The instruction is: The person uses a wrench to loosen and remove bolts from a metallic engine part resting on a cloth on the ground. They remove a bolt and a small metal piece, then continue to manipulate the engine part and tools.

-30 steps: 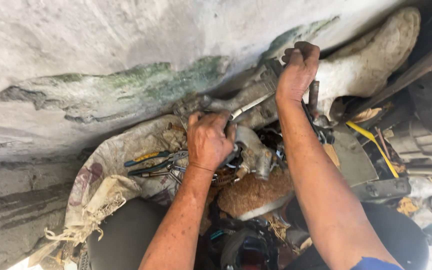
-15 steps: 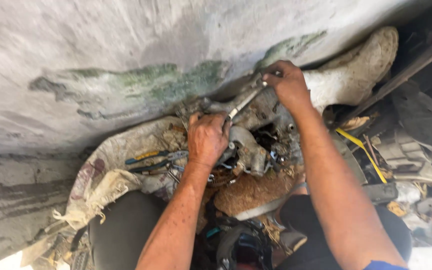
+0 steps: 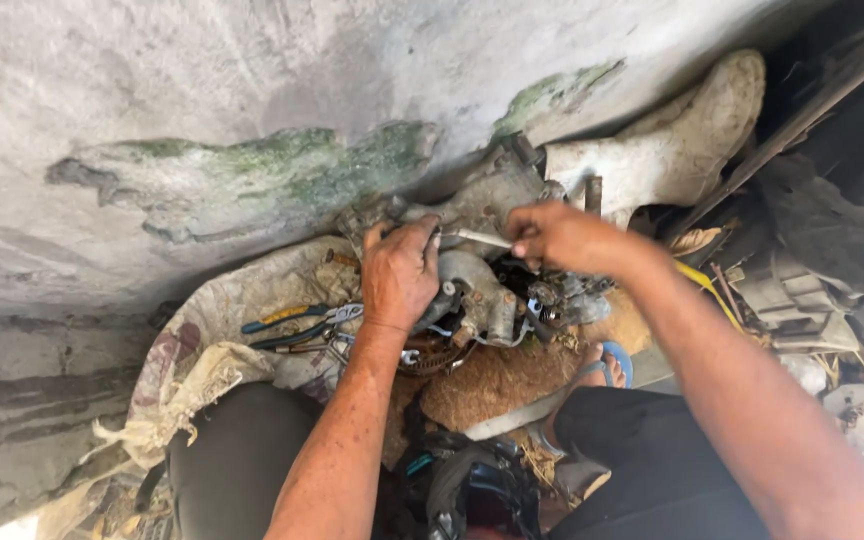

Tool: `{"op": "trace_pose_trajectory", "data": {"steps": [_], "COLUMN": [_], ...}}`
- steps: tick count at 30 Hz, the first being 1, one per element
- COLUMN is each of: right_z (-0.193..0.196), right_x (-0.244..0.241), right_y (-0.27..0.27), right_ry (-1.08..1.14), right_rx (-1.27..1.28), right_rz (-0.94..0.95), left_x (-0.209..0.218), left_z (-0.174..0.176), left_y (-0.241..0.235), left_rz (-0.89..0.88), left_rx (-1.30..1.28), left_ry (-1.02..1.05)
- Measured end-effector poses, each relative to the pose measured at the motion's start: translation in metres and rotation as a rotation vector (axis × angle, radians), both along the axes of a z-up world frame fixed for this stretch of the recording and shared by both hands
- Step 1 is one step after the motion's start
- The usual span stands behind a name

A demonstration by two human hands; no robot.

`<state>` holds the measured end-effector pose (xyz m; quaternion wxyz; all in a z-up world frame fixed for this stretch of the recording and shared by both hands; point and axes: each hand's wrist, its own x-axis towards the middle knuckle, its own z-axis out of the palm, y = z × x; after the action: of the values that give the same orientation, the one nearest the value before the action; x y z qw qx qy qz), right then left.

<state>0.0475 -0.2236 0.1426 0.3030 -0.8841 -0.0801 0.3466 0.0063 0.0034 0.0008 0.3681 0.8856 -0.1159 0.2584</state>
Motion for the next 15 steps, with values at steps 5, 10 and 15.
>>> {"op": "trace_pose_trajectory", "data": {"steps": [5, 10, 15], "right_z": [-0.054, -0.062, -0.089], "right_x": [-0.048, -0.061, -0.054], "right_y": [-0.005, 0.001, -0.006], "right_ry": [-0.238, -0.377, -0.335], "right_rx": [0.144, 0.200, 0.225], "right_rz": [-0.176, -0.272, -0.312], "left_x": [-0.002, 0.001, 0.002], "left_z": [0.000, -0.001, -0.010], "left_y": [-0.002, -0.002, 0.001], "left_rz": [0.007, 0.019, 0.023], "left_rx": [-0.061, -0.052, -0.040], "left_ry": [-0.020, -0.043, -0.042]}}
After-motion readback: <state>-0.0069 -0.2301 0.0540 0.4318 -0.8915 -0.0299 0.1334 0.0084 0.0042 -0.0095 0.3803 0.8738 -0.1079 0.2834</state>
